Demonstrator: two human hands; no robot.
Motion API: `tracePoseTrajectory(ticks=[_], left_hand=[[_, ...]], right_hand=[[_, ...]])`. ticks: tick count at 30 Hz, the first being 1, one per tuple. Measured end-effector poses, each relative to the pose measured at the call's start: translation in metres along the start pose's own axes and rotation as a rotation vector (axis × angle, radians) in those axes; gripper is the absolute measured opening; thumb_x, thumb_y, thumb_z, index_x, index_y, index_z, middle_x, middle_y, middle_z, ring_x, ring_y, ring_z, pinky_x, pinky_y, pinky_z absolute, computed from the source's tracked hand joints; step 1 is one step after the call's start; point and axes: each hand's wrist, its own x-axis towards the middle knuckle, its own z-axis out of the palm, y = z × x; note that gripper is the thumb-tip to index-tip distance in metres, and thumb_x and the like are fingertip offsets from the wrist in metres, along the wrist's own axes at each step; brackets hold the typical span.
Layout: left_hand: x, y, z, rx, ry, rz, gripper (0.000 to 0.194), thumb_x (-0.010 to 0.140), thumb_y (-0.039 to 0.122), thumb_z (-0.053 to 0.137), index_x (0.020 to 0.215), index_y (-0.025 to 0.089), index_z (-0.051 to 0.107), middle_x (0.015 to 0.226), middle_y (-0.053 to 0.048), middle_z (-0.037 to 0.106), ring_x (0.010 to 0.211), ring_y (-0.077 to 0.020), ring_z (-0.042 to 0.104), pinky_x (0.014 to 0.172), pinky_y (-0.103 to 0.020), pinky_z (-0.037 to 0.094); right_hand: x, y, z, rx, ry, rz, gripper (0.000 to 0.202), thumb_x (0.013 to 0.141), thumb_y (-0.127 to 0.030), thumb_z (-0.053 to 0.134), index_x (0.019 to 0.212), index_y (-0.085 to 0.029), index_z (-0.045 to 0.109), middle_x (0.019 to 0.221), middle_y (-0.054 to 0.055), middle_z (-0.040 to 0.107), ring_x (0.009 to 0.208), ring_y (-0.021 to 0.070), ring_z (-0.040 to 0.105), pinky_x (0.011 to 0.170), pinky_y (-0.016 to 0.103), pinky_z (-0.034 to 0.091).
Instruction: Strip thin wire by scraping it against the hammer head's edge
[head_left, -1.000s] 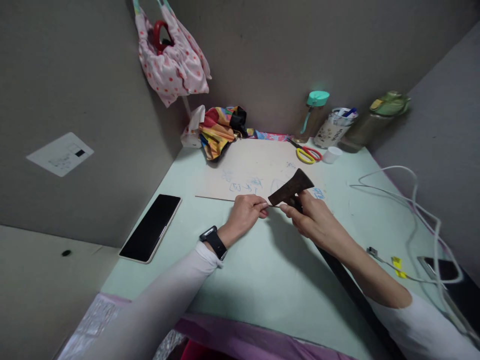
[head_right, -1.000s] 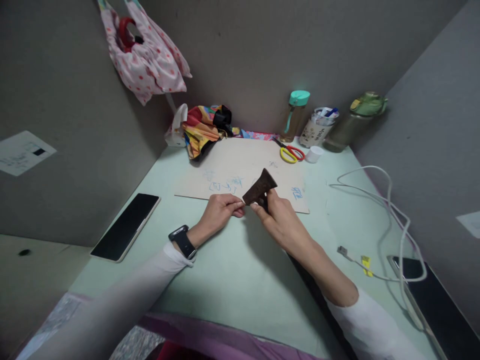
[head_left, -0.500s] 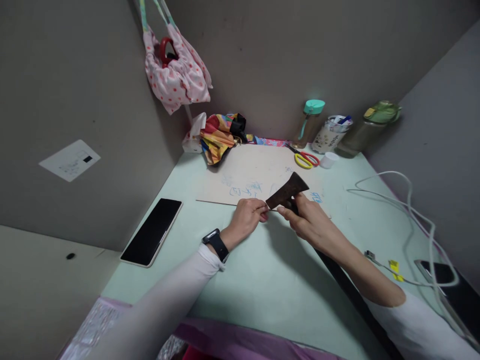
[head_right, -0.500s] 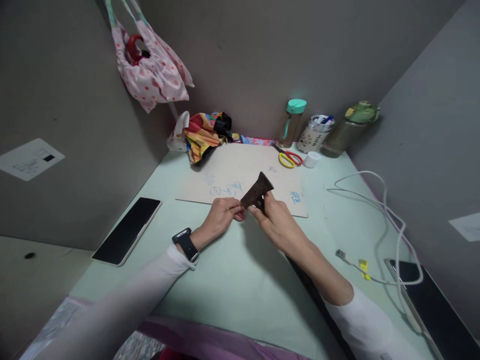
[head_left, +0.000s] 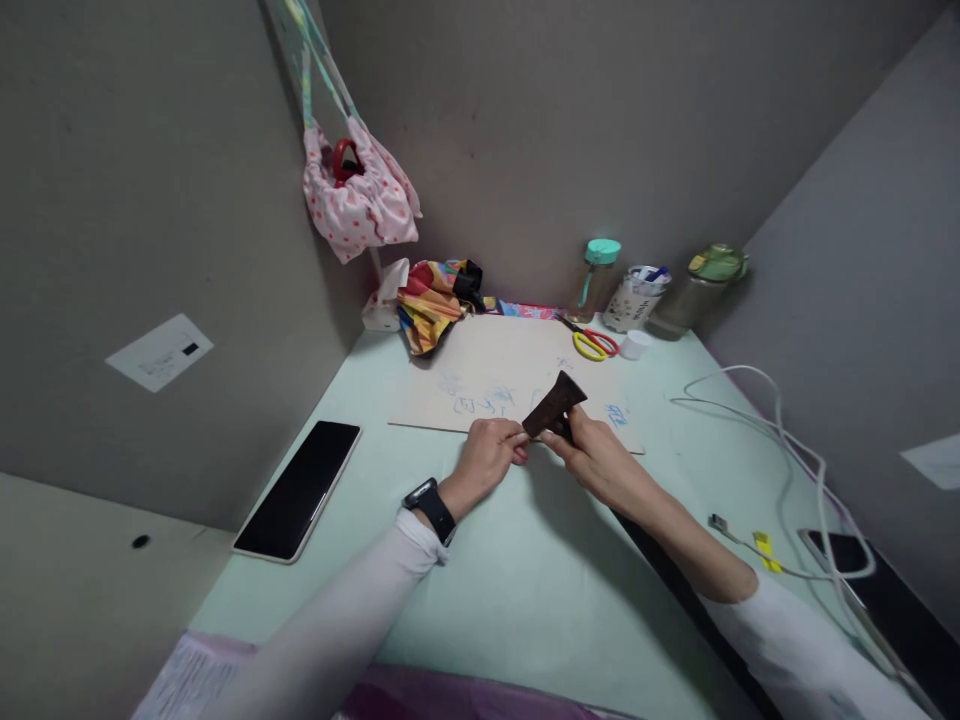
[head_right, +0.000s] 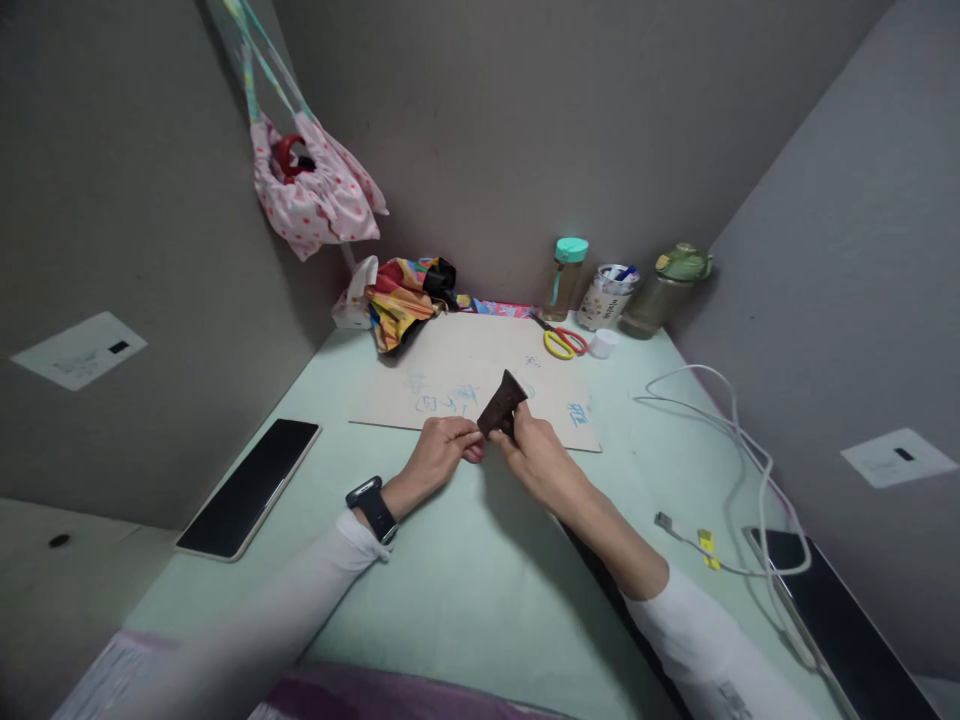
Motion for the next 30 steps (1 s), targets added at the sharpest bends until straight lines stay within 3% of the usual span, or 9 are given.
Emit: tracePoseTrajectory(ticks=[9,15,24,30], left_hand=[[0.000,0.000,-0.001,-0.013,0.000,-0.001,0.022,0.082,0.015,0.054,0.061,0.015,0.062,0.061,-0.001,0.065,0.058,-0.0132,0.066,0.061,-0.023,0.056],[0.002,-0.006,0.000,-0.031,0.006,0.005,0.020,0.080,0.013,0.054,0.062,0.015,0.063,0.061,-0.002,0.066,0.057,-0.0141,0.067,0.060,-0.023,0.055],[0.001,-0.005,-0.001,-0.047,-0.008,0.000,0.019,0.080,0.015,0.054,0.064,0.015,0.064,0.061,-0.001,0.065,0.058,-0.0137,0.066,0.062,-0.024,0.055],[0.002,-0.004,-0.001,-0.052,0.008,-0.005,0.021,0.078,0.016,0.054,0.059,0.015,0.062,0.060,-0.002,0.065,0.057,-0.0149,0.065,0.059,-0.025,0.055]], right_hand=[[-0.003,-0.007,-0.007,-0.032,-0.002,-0.007,0.019,0.085,-0.042,0.046,0.083,-0.024,0.037,0.068,0.004,0.058,0.060,0.0190,0.050,0.057,0.031,0.035],[0.000,-0.007,-0.001,-0.033,-0.026,0.007,0.020,0.085,-0.042,0.043,0.087,-0.023,0.037,0.074,0.008,0.060,0.065,0.0220,0.054,0.061,0.033,0.038],[-0.004,-0.010,-0.010,-0.034,-0.013,0.029,0.021,0.087,-0.043,0.042,0.091,-0.023,0.038,0.075,0.007,0.059,0.068,0.0231,0.054,0.061,0.033,0.036],[-0.003,-0.009,0.000,-0.017,-0.015,0.014,0.015,0.086,-0.037,0.044,0.089,-0.023,0.040,0.071,0.006,0.059,0.066,0.0222,0.055,0.060,0.031,0.037]])
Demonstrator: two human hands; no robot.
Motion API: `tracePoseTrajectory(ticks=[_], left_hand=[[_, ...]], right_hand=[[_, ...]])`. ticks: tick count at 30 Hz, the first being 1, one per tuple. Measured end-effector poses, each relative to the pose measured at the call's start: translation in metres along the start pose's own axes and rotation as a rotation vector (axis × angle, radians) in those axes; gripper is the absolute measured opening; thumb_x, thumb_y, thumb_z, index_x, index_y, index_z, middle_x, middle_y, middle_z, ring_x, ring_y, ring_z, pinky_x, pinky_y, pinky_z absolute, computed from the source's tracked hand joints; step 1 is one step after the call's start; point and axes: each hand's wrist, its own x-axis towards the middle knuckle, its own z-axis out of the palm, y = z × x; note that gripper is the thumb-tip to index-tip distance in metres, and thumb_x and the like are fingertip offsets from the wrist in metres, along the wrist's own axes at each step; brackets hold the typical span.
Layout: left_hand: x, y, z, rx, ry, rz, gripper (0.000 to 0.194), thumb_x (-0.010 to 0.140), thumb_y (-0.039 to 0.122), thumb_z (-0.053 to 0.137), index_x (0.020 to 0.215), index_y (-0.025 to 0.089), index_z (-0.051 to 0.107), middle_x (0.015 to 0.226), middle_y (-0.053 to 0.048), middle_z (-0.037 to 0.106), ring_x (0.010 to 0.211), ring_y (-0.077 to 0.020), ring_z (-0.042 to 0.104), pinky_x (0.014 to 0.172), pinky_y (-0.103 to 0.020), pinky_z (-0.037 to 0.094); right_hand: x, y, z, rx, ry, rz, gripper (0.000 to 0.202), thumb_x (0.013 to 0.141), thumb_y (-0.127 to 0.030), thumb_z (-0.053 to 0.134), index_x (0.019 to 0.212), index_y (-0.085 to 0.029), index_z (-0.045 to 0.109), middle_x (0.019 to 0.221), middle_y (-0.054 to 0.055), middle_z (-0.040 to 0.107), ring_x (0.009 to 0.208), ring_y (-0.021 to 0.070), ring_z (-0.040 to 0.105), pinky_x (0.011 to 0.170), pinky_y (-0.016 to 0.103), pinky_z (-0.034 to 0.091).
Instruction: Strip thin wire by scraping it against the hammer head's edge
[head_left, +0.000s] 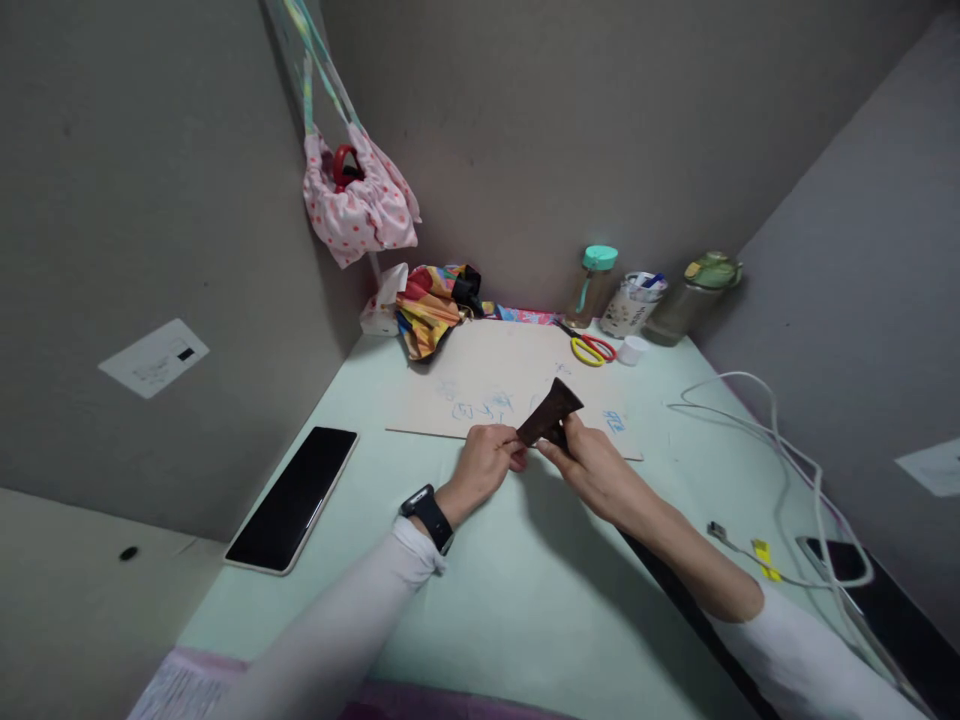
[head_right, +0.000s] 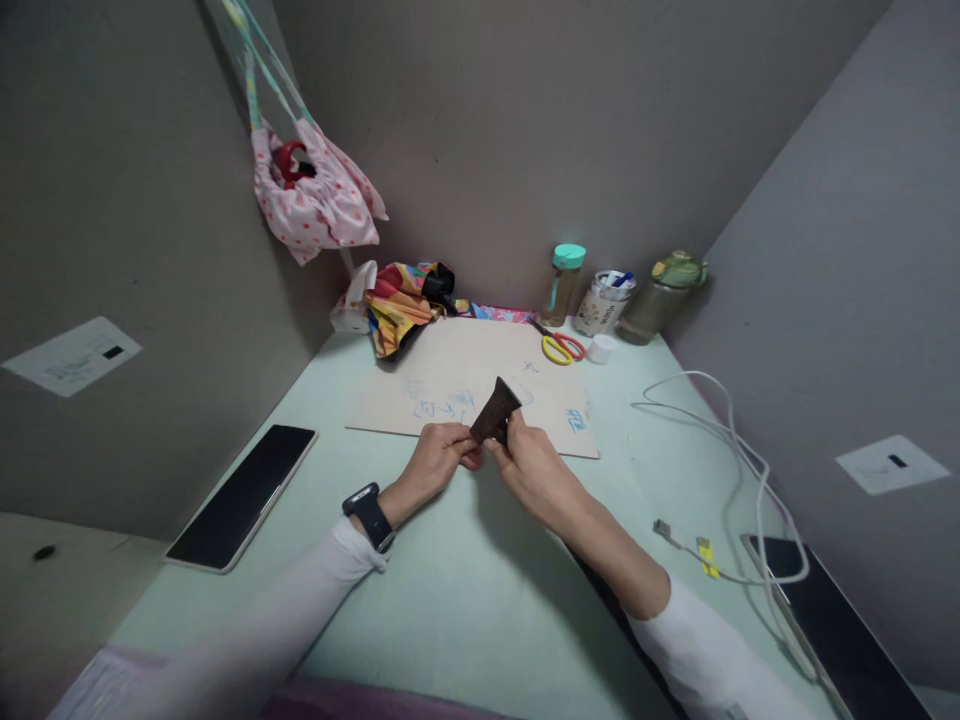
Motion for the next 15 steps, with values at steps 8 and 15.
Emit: tracePoseTrajectory(ticks=[8,15], left_hand=[[0.001,-0.001,0.000,-0.010,-0.007,-0.006,0.019,0.078,0.020,0.055,0.062,0.016,0.063,0.061,-0.002,0.065,0.057,-0.0151,0.065,0.061,-0.026,0.055],[0.002,-0.002,0.000,-0.023,-0.007,-0.029,0.020,0.078,0.020,0.054,0.060,0.016,0.061,0.058,-0.003,0.065,0.057,-0.0163,0.067,0.059,-0.026,0.055]], right_hand=[[0.003,0.001,-0.004,0.106,0.028,0.045,0.012,0.086,-0.031,0.050,0.086,-0.023,0.041,0.071,0.004,0.059,0.067,0.0210,0.055,0.063,0.031,0.038],[0.000,0.014,0.007,0.381,-0.009,0.184,0.019,0.084,-0.034,0.056,0.089,-0.024,0.041,0.061,-0.004,0.050,0.051,0.0141,0.048,0.049,0.026,0.037]])
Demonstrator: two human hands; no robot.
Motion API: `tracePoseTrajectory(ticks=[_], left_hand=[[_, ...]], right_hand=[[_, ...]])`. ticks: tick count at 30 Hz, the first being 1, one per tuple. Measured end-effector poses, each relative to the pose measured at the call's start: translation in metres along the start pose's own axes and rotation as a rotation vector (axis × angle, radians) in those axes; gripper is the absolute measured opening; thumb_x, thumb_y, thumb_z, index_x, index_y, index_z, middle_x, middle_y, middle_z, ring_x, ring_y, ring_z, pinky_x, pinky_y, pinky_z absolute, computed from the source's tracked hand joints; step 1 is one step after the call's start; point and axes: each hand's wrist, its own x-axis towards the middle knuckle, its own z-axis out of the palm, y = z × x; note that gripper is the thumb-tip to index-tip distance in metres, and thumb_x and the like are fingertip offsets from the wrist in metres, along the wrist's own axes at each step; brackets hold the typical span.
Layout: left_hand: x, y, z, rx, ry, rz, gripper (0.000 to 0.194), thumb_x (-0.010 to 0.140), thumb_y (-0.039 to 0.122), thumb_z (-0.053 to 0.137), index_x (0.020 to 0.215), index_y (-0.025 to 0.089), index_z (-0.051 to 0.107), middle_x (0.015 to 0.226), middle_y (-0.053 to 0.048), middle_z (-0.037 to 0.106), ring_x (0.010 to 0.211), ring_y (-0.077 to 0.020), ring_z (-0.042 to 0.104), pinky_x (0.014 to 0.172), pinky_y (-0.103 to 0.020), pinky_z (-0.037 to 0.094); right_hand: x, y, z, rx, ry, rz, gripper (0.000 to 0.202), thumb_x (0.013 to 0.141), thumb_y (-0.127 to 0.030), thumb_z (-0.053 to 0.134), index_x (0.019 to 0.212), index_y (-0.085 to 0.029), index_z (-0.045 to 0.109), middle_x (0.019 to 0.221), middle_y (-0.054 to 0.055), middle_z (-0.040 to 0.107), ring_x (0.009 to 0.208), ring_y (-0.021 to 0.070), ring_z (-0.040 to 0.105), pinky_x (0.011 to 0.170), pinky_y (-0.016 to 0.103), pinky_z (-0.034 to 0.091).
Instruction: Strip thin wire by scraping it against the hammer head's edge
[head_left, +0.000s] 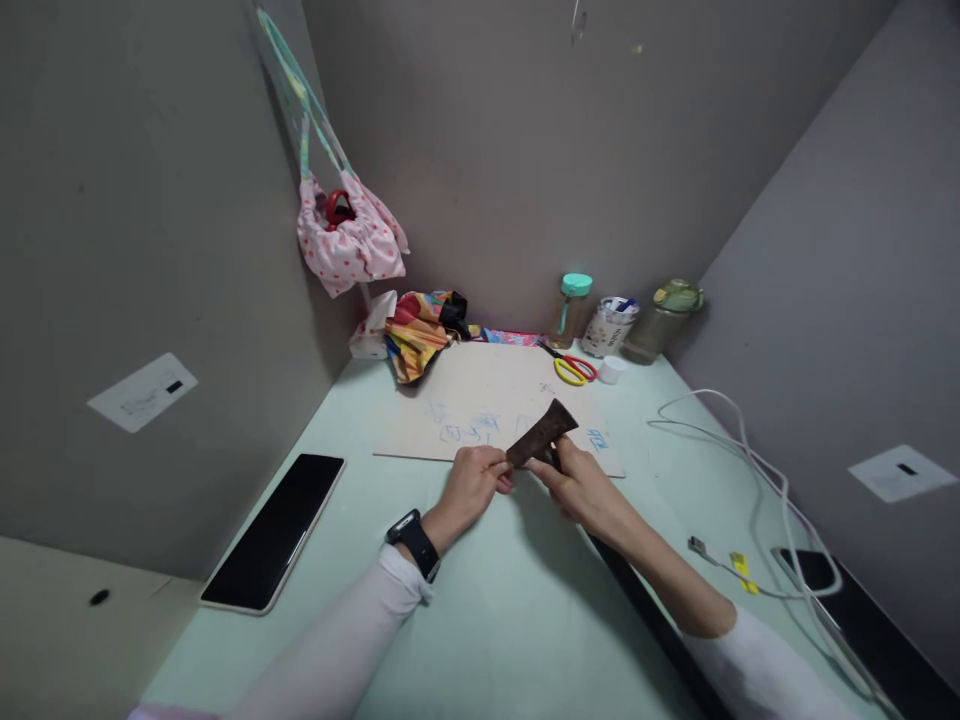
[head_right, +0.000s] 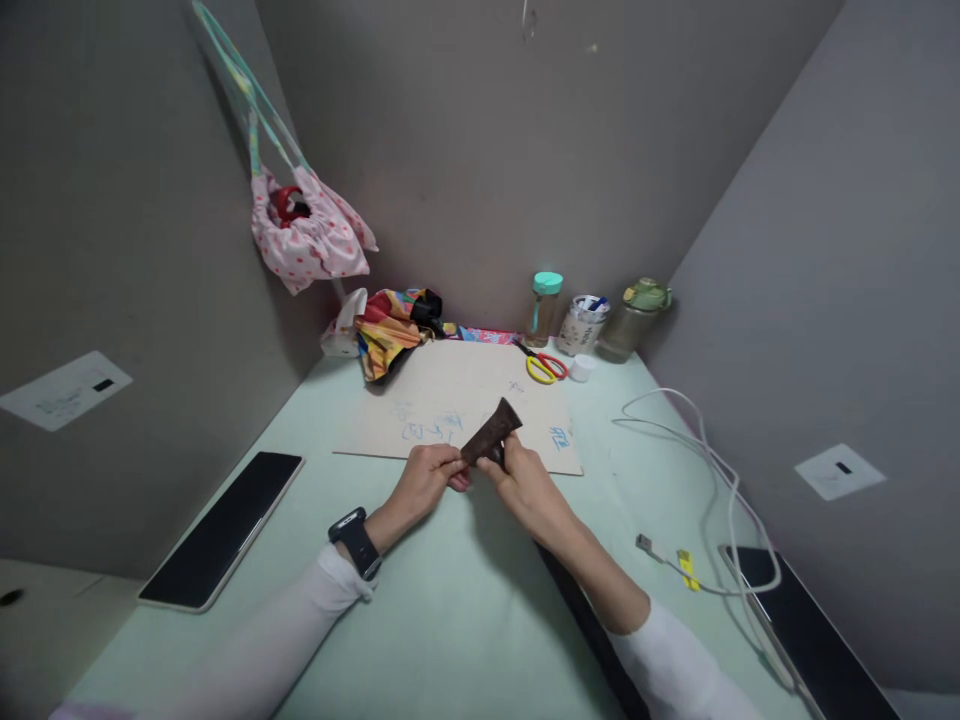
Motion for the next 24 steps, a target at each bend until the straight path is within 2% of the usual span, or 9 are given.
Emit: tracePoseTrajectory(ticks=[3,6,11,14,18,24], left_hand=[[0.001,0.000,0.000,-0.007,0.007,-0.008,0.019,0.078,0.021,0.055,0.062,0.016,0.063,0.058,-0.002,0.065,0.055,-0.0161,0.066,0.058,-0.026,0.054],[-0.001,0.002,0.002,-0.019,0.025,-0.018,0.018,0.078,0.022,0.057,0.063,0.015,0.063,0.057,-0.002,0.065,0.055,-0.0154,0.066,0.057,-0.025,0.053],[-0.006,0.010,0.004,-0.050,0.043,-0.040,0.016,0.075,0.018,0.058,0.060,0.014,0.063,0.053,-0.002,0.063,0.051,-0.0141,0.063,0.055,-0.024,0.051],[-0.009,0.015,0.004,-0.078,0.057,-0.047,0.015,0.074,0.018,0.059,0.060,0.014,0.063,0.052,-0.002,0.063,0.051,-0.0140,0.063,0.054,-0.024,0.051],[-0.015,0.023,0.004,-0.138,0.080,-0.031,0.016,0.074,0.026,0.063,0.064,0.013,0.064,0.055,-0.003,0.064,0.050,-0.0132,0.062,0.054,-0.023,0.049],[-0.046,0.050,0.008,-0.303,0.009,-0.048,0.035,0.075,0.046,0.070,0.074,0.012,0.066,0.065,-0.006,0.068,0.057,-0.0138,0.065,0.059,-0.025,0.053]], right_hand=[[-0.001,0.010,0.002,0.171,-0.038,0.086,0.021,0.084,-0.038,0.055,0.091,-0.025,0.039,0.056,-0.009,0.042,0.041,0.0107,0.038,0.040,0.024,0.032],[0.001,0.020,0.001,0.337,-0.061,0.132,0.021,0.086,-0.037,0.055,0.093,-0.024,0.040,0.062,-0.010,0.041,0.040,0.0067,0.034,0.037,0.021,0.029],[0.007,0.039,0.007,0.490,-0.066,0.174,0.017,0.097,-0.034,0.052,0.092,-0.018,0.048,0.065,-0.009,0.039,0.043,0.0022,0.028,0.037,0.016,0.025],[0.007,0.050,0.012,0.508,-0.085,0.185,0.022,0.099,-0.036,0.055,0.095,-0.015,0.056,0.067,-0.008,0.045,0.044,0.0021,0.032,0.037,0.015,0.028],[0.005,0.056,0.015,0.481,-0.091,0.173,0.023,0.098,-0.036,0.057,0.103,-0.014,0.059,0.075,-0.004,0.055,0.050,0.0036,0.044,0.042,0.016,0.038],[0.004,0.052,0.012,0.306,-0.078,0.176,0.029,0.097,-0.038,0.058,0.114,-0.014,0.061,0.095,0.003,0.065,0.071,0.0105,0.062,0.060,0.025,0.055]])
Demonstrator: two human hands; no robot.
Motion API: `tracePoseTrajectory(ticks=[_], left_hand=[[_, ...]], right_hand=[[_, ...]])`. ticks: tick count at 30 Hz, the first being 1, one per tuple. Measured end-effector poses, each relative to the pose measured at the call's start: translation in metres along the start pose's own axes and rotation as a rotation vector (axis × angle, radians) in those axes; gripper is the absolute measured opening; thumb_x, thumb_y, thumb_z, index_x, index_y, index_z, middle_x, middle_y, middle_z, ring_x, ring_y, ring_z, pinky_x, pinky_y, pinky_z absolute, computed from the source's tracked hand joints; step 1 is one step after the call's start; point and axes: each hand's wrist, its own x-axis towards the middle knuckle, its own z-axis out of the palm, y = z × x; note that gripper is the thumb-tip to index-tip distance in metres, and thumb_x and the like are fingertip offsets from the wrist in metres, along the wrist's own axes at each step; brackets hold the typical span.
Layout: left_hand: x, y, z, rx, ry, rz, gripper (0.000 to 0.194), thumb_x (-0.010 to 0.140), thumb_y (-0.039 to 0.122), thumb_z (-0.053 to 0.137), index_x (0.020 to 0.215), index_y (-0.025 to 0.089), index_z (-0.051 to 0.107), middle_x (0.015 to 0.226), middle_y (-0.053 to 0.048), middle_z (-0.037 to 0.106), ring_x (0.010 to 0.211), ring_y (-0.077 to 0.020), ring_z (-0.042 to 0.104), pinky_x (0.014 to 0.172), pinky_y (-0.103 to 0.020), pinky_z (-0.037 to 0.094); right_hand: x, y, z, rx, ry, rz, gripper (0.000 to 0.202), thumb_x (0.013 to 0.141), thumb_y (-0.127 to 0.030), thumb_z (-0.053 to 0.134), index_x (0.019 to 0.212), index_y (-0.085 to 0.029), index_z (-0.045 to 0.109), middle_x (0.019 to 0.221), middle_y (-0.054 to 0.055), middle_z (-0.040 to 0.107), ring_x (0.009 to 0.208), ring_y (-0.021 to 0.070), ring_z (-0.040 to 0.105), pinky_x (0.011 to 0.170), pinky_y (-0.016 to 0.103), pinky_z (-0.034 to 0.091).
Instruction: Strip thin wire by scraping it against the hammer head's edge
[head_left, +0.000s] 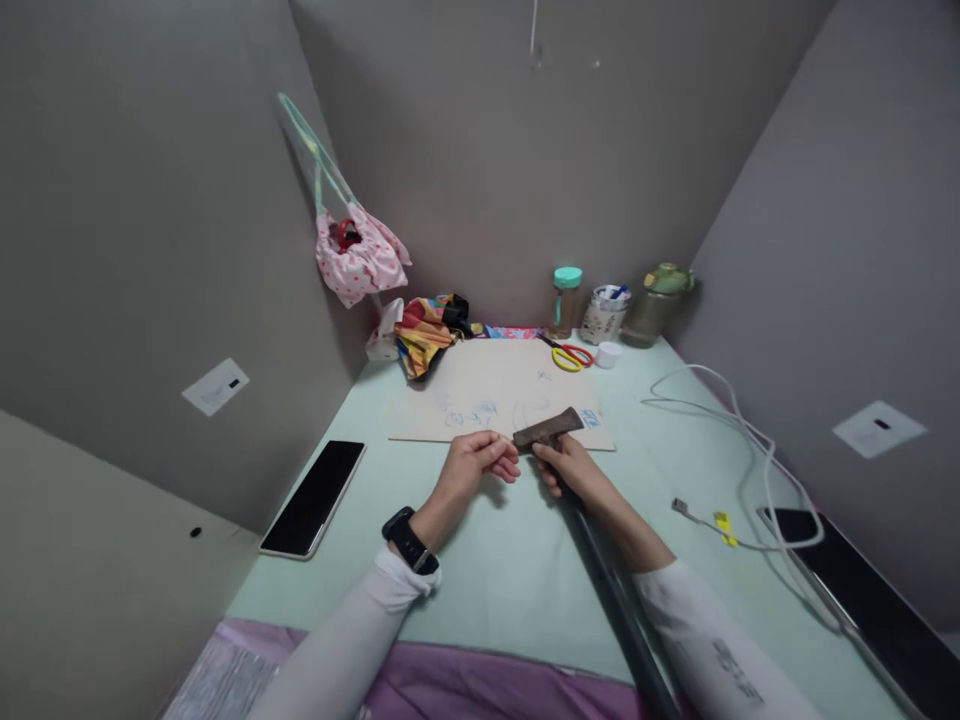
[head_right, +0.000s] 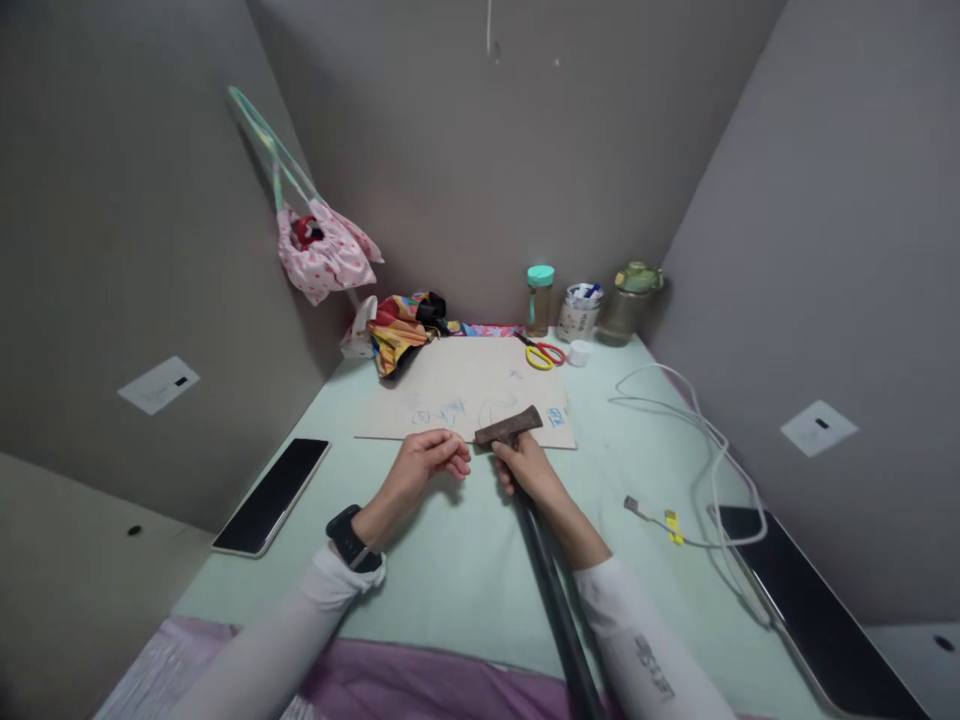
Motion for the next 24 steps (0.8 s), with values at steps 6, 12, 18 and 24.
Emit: tracePoseTrajectory(ticks=[6,12,18,24], left_hand=[[-0.027,0.019,0.011,-0.252,-0.055,-0.016,0.034,0.075,0.039,0.078,0.093,0.013,0.065,0.071,-0.002,0.068,0.053,-0.0099,0.062,0.049,-0.019,0.046],[-0.025,0.012,0.009,-0.141,-0.002,-0.075,0.035,0.070,0.040,0.078,0.078,0.015,0.054,0.064,0.000,0.064,0.046,-0.0058,0.050,0.044,-0.018,0.034],[-0.018,0.004,0.011,-0.055,0.016,-0.055,0.028,0.073,0.037,0.073,0.076,0.014,0.056,0.062,0.003,0.057,0.052,-0.0046,0.045,0.051,-0.017,0.035],[-0.013,-0.002,0.013,-0.042,-0.029,-0.144,0.032,0.073,0.045,0.068,0.082,0.020,0.049,0.048,0.011,0.040,0.038,-0.0043,0.027,0.039,-0.018,0.017]], right_hand=[[-0.015,-0.014,-0.009,-0.414,0.085,-0.020,0.030,0.096,-0.040,0.059,0.110,-0.014,0.063,0.102,0.005,0.067,0.085,0.0153,0.066,0.076,0.034,0.057],[-0.033,-0.030,0.004,-0.855,0.253,-0.073,0.030,0.097,-0.040,0.054,0.107,-0.013,0.064,0.100,0.009,0.069,0.094,0.0211,0.066,0.089,0.043,0.050],[-0.036,-0.032,0.012,-1.035,0.255,-0.150,0.027,0.098,-0.032,0.048,0.102,-0.011,0.066,0.092,0.016,0.071,0.086,0.0244,0.069,0.078,0.037,0.047],[-0.032,-0.030,0.009,-1.026,0.266,-0.217,0.021,0.095,-0.032,0.056,0.095,-0.013,0.065,0.097,0.011,0.069,0.094,0.0222,0.064,0.087,0.040,0.046]])
